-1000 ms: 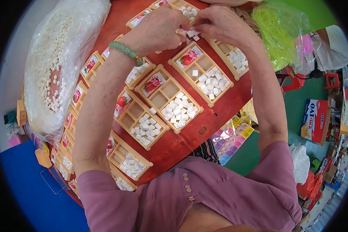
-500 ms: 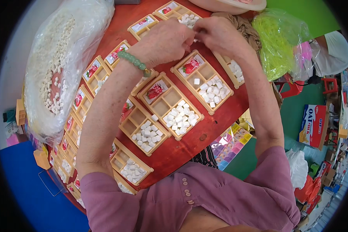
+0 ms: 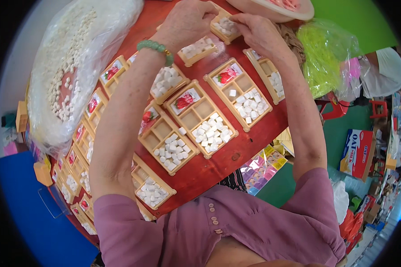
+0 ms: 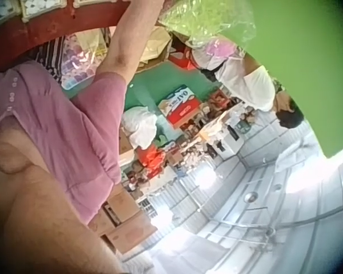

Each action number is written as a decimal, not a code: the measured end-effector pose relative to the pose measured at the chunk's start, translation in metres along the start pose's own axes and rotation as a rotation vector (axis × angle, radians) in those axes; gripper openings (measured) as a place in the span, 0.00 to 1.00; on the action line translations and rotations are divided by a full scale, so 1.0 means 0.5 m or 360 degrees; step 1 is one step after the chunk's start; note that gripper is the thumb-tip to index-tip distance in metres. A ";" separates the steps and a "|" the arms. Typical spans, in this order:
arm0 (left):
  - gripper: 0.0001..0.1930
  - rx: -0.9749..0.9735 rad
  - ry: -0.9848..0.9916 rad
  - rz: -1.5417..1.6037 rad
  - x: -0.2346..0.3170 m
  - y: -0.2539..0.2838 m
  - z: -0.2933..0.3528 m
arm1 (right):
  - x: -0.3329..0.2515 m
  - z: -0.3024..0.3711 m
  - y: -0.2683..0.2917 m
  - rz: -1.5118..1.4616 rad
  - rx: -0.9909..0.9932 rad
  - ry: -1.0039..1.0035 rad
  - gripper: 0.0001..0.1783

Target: Manually packing small white cube-shaped items into partitioned boxes.

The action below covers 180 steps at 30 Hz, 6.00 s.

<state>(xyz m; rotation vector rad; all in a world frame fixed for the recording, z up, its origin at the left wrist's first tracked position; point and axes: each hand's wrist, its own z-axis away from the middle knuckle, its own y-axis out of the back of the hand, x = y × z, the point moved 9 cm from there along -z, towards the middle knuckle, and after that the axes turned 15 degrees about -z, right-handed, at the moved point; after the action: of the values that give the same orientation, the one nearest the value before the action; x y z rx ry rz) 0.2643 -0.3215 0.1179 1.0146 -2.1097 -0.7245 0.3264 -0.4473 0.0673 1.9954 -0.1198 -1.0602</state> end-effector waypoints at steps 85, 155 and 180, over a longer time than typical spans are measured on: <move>0.14 -0.0615 0.1153 0.0974 -0.101 -0.155 0.014 | 0.036 0.031 0.098 0.0193 0.0243 0.0210 0.11; 0.16 -0.0251 0.0960 -0.0546 -0.311 0.277 0.182 | 0.012 -0.007 0.022 0.0476 -0.0062 0.0215 0.21; 0.25 0.0006 0.1160 -0.1030 -0.444 0.401 0.339 | -0.008 0.038 -0.022 0.0312 -0.0342 0.0251 0.24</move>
<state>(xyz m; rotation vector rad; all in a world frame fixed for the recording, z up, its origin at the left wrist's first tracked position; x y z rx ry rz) 0.1497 0.0009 0.0831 1.6818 -1.1546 -0.5163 0.3071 -0.4508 0.0568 1.8234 -0.1100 -0.7555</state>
